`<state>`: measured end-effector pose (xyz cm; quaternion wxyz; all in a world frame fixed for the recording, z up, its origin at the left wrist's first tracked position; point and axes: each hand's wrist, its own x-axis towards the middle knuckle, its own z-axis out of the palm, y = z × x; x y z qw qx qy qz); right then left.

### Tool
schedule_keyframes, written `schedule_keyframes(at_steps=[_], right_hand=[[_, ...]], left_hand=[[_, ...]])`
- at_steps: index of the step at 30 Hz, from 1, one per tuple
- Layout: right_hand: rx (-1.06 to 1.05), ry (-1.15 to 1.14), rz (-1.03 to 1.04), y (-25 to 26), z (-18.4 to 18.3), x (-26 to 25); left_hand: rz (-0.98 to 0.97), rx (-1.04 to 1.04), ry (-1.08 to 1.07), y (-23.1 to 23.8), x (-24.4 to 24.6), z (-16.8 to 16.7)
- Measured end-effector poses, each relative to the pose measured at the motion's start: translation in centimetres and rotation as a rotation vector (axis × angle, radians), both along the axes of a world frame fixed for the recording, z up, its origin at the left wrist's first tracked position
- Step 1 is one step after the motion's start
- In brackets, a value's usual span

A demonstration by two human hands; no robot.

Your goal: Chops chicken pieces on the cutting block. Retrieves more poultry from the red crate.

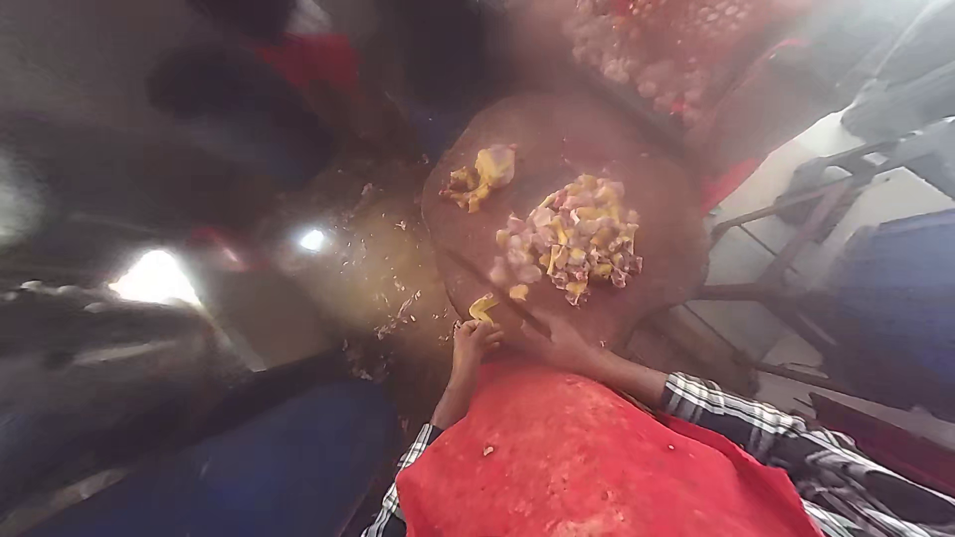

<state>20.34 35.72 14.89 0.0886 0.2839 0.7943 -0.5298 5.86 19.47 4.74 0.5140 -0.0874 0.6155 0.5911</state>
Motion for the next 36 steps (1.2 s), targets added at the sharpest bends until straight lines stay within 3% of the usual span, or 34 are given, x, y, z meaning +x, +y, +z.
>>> schedule_keyframes(at_steps=[2, 4, 8, 11, 17, 20, 25, 27, 29, 30, 33, 36], right_hand=[[0.017, -0.248, 0.104, 0.3, -3.1, 0.9], [0.002, -0.351, 0.168, 0.9, -4.7, 1.4], [-0.069, -0.233, 0.075, 0.6, -0.8, 0.5], [-0.134, -0.080, 0.060, 0.0, 0.4, -0.2], [-0.098, -0.391, 0.320, 1.0, -6.0, 1.4], [-0.247, -0.377, 0.209, 1.5, -5.6, 1.5], [-0.354, -0.392, -0.268, 4.5, -5.4, 2.3], [-0.247, -0.342, -0.368, 5.6, -5.4, 3.2], [-0.061, -0.289, -0.348, 6.2, -4.8, 4.1], [-0.002, -0.284, -0.306, 6.3, -4.4, 4.5], [-0.006, -0.364, -0.142, 6.6, -4.2, 5.6], [0.014, -0.459, 0.016, 6.5, -5.7, 6.6]], left_hand=[[-0.021, -0.019, 0.031, 0.0, 0.1, -0.1], [-0.052, -0.027, 0.085, -0.7, -0.3, -0.2], [-0.068, -0.125, 0.257, -2.8, -1.8, -0.9], [-0.025, -0.146, 0.243, -3.6, -2.8, -1.6], [-0.105, -0.127, 0.246, -3.4, -3.8, -1.1], [-0.243, -0.141, 0.273, -6.4, -6.6, -0.4], [-0.686, -0.573, 0.427, -9.5, -16.7, 1.3], [-0.578, -0.411, 0.519, -6.4, -20.0, 4.1], [-0.409, -0.076, 0.539, -0.3, -21.9, 7.1], [-0.431, 0.023, 0.563, 3.2, -22.5, 8.3], [-0.719, -0.079, 0.925, 12.2, -23.9, 8.6], [-0.913, -0.294, 1.316, 18.3, -24.2, 4.8]])
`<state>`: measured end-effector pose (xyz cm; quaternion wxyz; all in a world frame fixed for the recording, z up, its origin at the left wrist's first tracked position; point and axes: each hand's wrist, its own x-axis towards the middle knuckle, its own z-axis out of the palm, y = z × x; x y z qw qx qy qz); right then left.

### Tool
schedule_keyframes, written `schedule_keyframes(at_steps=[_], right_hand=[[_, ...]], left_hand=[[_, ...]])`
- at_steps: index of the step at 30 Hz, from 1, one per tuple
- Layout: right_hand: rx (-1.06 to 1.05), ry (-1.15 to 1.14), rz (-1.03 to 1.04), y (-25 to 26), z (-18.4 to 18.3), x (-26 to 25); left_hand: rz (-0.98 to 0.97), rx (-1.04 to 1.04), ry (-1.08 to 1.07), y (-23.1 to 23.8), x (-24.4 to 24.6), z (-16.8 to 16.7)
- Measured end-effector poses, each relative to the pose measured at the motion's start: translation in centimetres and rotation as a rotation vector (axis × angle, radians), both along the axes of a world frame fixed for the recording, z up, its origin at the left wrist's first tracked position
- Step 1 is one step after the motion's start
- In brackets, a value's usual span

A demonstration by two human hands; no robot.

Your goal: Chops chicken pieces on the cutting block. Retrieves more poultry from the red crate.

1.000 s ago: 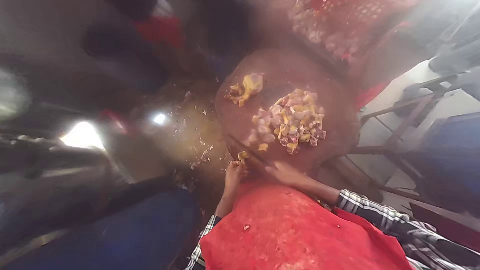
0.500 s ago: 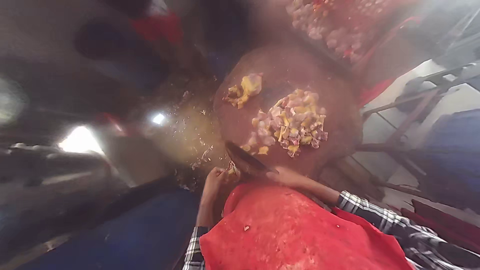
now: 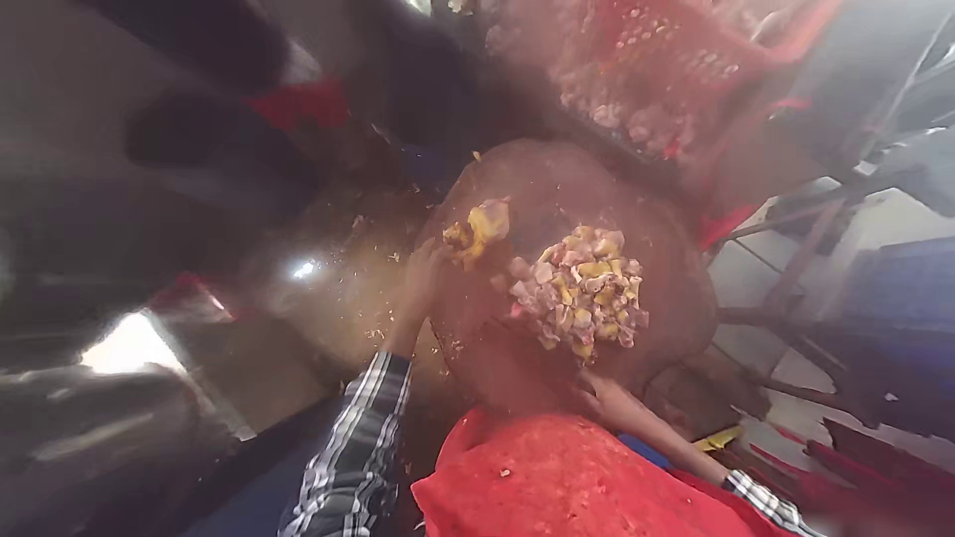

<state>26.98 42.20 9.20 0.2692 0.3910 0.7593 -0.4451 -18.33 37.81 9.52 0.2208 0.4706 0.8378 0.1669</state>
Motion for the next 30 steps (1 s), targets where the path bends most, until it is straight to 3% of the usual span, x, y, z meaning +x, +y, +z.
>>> schedule_keyframes(at_steps=[3, 6, 9, 14, 19, 22, 25, 28, 30], right_hand=[[0.046, -0.058, 0.008, -0.6, 0.0, -0.2], [0.058, -0.081, -0.002, -0.8, 0.3, -0.5], [0.081, -0.049, 0.010, -0.8, 0.8, -0.5], [-0.079, 0.117, -0.105, -0.4, 2.4, -2.5], [-0.456, 0.248, -0.475, -0.8, 0.2, -4.1], [-0.465, 0.286, -0.458, -0.4, 0.0, -4.1], [-0.161, 0.293, -0.271, -0.3, 1.0, -5.1], [-0.067, 0.460, -0.193, -0.8, 4.7, -7.0], [-0.091, 0.667, -0.148, -1.4, 9.0, -8.7]], left_hand=[[-0.033, -0.122, 0.193, 2.7, -0.2, -3.5], [-0.102, -0.122, 0.244, 3.6, -0.4, -3.1], [-0.086, -0.108, 0.123, 2.3, 0.3, 1.5], [0.244, 0.014, -0.438, -4.2, 3.0, 12.1], [0.235, 0.021, -0.629, -10.5, 6.0, 15.4], [0.250, 0.060, -0.638, -13.6, 8.1, 14.7], [0.271, -0.015, -0.374, -15.5, 9.4, 11.3], [0.280, -0.138, -0.187, -16.5, 10.6, 5.9], [0.295, -0.146, -0.135, -17.0, 11.7, 4.4]])
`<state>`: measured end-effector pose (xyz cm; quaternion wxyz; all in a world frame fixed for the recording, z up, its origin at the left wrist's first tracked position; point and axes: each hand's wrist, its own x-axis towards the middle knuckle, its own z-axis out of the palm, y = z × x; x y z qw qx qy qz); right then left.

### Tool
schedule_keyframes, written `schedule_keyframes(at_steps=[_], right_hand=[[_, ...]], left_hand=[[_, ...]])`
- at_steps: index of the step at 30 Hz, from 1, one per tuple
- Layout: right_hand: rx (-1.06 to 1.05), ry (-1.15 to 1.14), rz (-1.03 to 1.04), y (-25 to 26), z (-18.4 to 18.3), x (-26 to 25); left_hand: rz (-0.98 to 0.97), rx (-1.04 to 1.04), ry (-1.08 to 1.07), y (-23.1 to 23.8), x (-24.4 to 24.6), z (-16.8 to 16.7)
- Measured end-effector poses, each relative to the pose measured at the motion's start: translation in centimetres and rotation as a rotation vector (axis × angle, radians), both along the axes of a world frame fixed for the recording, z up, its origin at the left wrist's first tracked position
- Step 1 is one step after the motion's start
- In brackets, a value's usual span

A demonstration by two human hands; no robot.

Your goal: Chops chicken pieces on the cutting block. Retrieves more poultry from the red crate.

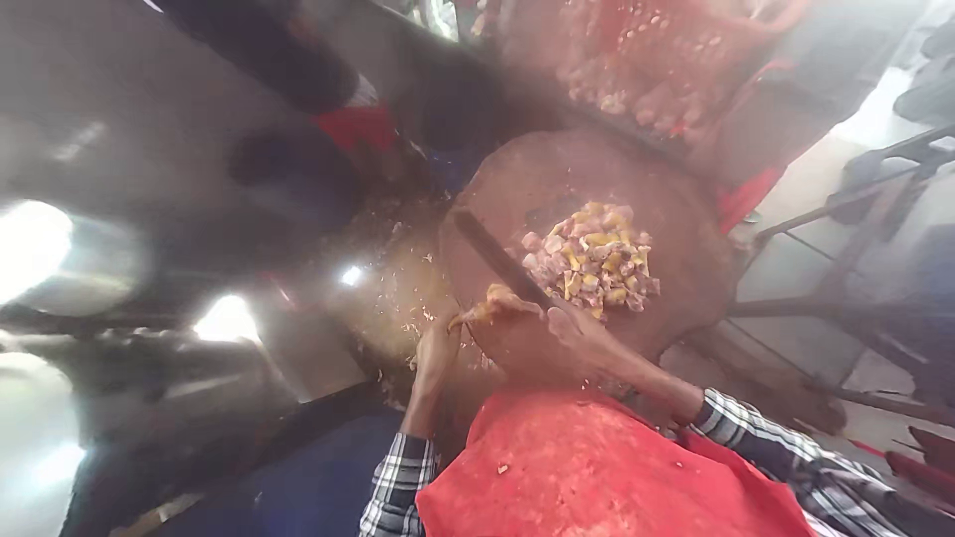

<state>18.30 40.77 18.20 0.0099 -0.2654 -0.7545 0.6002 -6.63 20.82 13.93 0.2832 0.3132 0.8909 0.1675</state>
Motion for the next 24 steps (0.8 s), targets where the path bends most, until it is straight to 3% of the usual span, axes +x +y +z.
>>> schedule_keyframes(at_steps=[3, 6, 7, 11, 13, 16, 18, 19, 22, 24], right_hand=[[-0.013, 0.316, 0.066, -1.7, 5.1, -2.1], [0.119, 0.428, 0.154, -2.5, 2.6, -3.5], [0.190, 0.333, 0.206, -2.4, 0.3, -3.0], [0.337, -0.439, 0.381, -1.9, -8.1, 0.3], [0.382, -0.536, 0.407, -1.8, -8.9, 1.8], [0.248, -0.510, 0.306, -0.7, -9.0, 3.7], [0.125, -0.465, 0.153, 0.1, -8.7, 3.2], [0.106, -0.439, 0.092, 0.2, -8.1, 2.7], [0.052, -0.251, 0.002, 0.2, -4.0, 0.6], [-0.001, -0.059, -0.011, -0.4, -0.6, -0.4]], left_hand=[[0.002, -0.013, 0.044, -0.6, 1.4, 0.2], [-0.030, -0.021, 0.089, -1.0, 1.6, 0.5], [-0.029, -0.004, 0.105, -1.3, 1.7, 0.4], [-0.024, -0.097, 0.055, -2.7, 2.0, 1.3], [0.029, -0.018, -0.117, -3.9, 1.9, 2.4], [0.283, 0.404, -0.599, -5.7, 3.3, 2.4], [0.449, 0.618, -0.870, -5.5, 4.1, 0.8], [0.484, 0.627, -0.922, -5.2, 4.5, -0.6], [0.468, 0.410, -0.771, -4.4, 6.8, -5.9], [0.455, 0.296, -0.754, -4.1, 8.9, -7.6]])
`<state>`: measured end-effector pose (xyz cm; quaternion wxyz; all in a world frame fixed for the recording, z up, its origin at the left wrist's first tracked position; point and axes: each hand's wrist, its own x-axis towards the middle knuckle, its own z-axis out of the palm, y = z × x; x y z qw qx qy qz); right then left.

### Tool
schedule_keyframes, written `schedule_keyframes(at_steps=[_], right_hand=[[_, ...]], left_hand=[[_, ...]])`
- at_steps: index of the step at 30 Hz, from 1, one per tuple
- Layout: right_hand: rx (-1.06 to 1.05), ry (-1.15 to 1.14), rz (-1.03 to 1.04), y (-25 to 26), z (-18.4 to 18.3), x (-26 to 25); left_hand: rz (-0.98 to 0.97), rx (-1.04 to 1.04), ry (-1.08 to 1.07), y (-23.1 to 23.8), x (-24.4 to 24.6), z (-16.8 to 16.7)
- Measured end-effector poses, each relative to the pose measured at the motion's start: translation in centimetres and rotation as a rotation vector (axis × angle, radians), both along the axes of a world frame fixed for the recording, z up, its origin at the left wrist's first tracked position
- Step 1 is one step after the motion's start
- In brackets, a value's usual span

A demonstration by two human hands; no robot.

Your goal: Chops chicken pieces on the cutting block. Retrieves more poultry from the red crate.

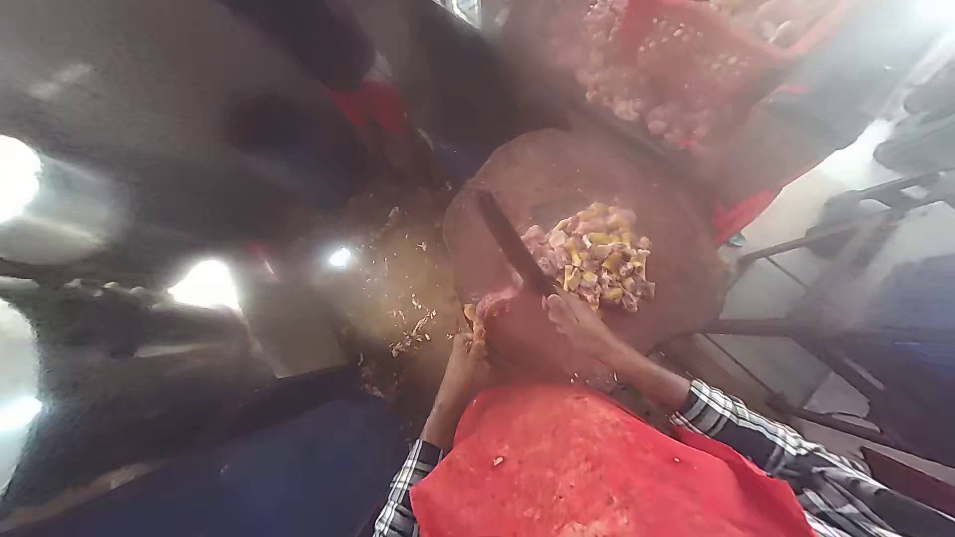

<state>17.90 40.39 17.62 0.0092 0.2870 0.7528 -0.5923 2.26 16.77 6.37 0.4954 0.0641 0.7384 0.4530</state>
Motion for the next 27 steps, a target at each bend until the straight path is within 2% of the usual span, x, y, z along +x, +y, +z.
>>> schedule_keyframes(at_steps=[2, 3, 6, 8, 10, 12, 14, 16, 17, 18, 21, 22, 25, 27], right_hand=[[0.009, 0.137, 0.018, -1.0, 1.4, -0.6], [0.055, 0.140, 0.033, -1.6, 0.9, -0.5], [0.275, -0.149, 0.123, -2.9, -4.5, 1.2], [0.205, -0.391, 0.155, -3.2, -7.5, 1.9], [0.177, -0.451, 0.182, -3.2, -6.9, 1.4], [0.204, -0.352, 0.192, -3.8, -4.0, 0.8], [0.215, -0.121, 0.190, -4.2, -1.7, 0.3], [0.188, 0.103, 0.170, -4.7, -1.8, -0.1], [0.196, 0.126, 0.170, -4.8, -2.7, 0.1], [0.208, 0.051, 0.190, -4.8, -3.9, 0.7], [0.108, -0.417, 0.269, -3.4, -6.5, 1.8], [0.118, -0.460, 0.267, -3.1, -6.9, 1.8], [0.142, -0.319, 0.246, -3.6, -4.3, 1.6], [0.114, -0.016, 0.225, -4.3, -2.2, 1.0]], left_hand=[[-0.037, -0.028, -0.056, 0.2, 1.3, -0.5], [-0.048, -0.032, -0.080, 0.2, 1.8, -0.7], [-0.079, -0.028, -0.060, -0.1, 2.9, -1.7], [-0.135, -0.055, -0.036, -0.4, 3.3, -1.8], [-0.168, -0.082, -0.007, -0.6, 3.5, -1.7], [-0.170, -0.072, -0.015, -1.0, 3.8, -2.0], [-0.180, -0.069, -0.025, -0.8, 4.0, -2.2], [-0.188, -0.057, -0.027, -0.8, 4.0, -2.4], [-0.196, -0.059, -0.023, -0.8, 4.0, -2.4], [-0.209, -0.070, -0.014, -0.9, 3.9, -2.4], [-0.210, -0.077, -0.011, -1.0, 3.8, -2.2], [-0.190, -0.064, -0.021, -1.1, 3.6, -2.2], [-0.109, -0.028, -0.070, -1.6, 3.7, -2.3], [-0.084, -0.019, -0.096, -1.4, 3.7, -2.8]])
